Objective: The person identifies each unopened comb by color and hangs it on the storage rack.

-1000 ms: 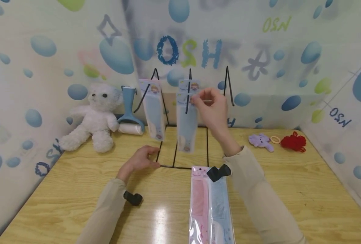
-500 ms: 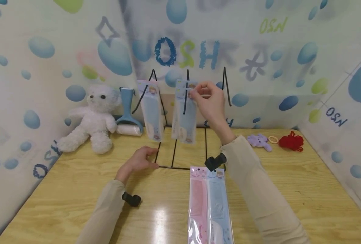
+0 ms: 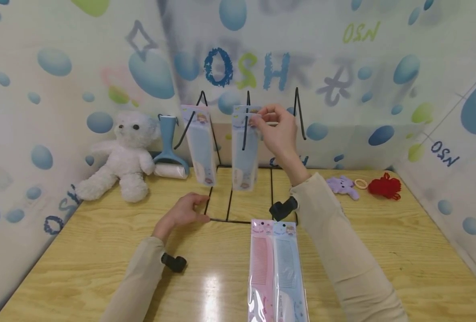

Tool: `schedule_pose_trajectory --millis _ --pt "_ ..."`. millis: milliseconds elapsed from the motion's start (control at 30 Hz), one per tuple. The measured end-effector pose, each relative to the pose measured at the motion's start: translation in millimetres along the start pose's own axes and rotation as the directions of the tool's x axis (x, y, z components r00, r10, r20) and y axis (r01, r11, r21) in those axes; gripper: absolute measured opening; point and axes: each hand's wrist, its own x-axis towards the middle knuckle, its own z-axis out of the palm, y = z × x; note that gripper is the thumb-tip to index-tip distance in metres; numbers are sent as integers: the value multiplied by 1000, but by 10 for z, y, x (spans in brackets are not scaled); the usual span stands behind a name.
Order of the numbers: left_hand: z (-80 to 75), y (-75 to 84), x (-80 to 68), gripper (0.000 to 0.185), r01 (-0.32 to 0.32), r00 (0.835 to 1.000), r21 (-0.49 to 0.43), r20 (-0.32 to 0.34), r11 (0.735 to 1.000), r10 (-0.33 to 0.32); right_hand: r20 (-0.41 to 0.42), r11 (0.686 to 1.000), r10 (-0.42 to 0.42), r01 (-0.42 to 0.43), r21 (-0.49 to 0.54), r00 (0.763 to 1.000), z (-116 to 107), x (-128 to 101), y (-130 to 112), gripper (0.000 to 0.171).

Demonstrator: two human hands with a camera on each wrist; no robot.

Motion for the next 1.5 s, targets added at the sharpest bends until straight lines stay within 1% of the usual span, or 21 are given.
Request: schedule_pose_trajectory --millis 267,367,467,567,633,767,967,1067,1167,1300,1400,1500 --pt "0 -1 7 66 -7 1000 7 -7 1000 7 16 1000 -11 11 -4 1000 -22 -13 32 11" --pt "0 -7 12 66 0 1000 12 -6 1000 0 25 1000 3 -3 -6 1000 -46 -40 66 14" --pt "2 -11 16 66 7 1000 9 -1 1000 -7 56 1000 27 -27 -11 998 -84 -96 126 19" --pt "7 -17 20 66 9 1000 4 0 1000 -9 93 999 38 -36 -26 995 -114 -188 216 25" --pt "11 -18 19 66 5 1000 5 -1 1000 -5 115 999 31 -26 -47 993 -130 -264 282 28" --pt "14 -20 19 66 6 1000 5 1 1000 -6 166 997 30 -18 -75 986 -173 -437 369 32" --pt "9 -5 8 66 4 1000 3 -2 1000 -4 233 997 12 7 -81 972 -262 -667 446 30" --pt "3 -15 4 66 2 1000 9 -1 1000 -2 257 995 23 2 -99 966 -308 -785 498 31" --pt "0 -29 3 66 -8 1000 20 -4 1000 8 270 993 28 4 -117 963 -355 -891 566 30" --pt "1 -34 4 65 -14 1000 17 -4 1000 14 279 995 23 6 -101 960 -427 -997 710 26" --pt "5 -32 4 66 -22 1000 12 -2 1000 22 282 996 53 -29 -89 958 -483 -1065 847 26" --pt "-6 -24 -8 66 -29 1000 14 -6 999 30 280 992 107 -82 -100 954 -530 -1123 982 29"
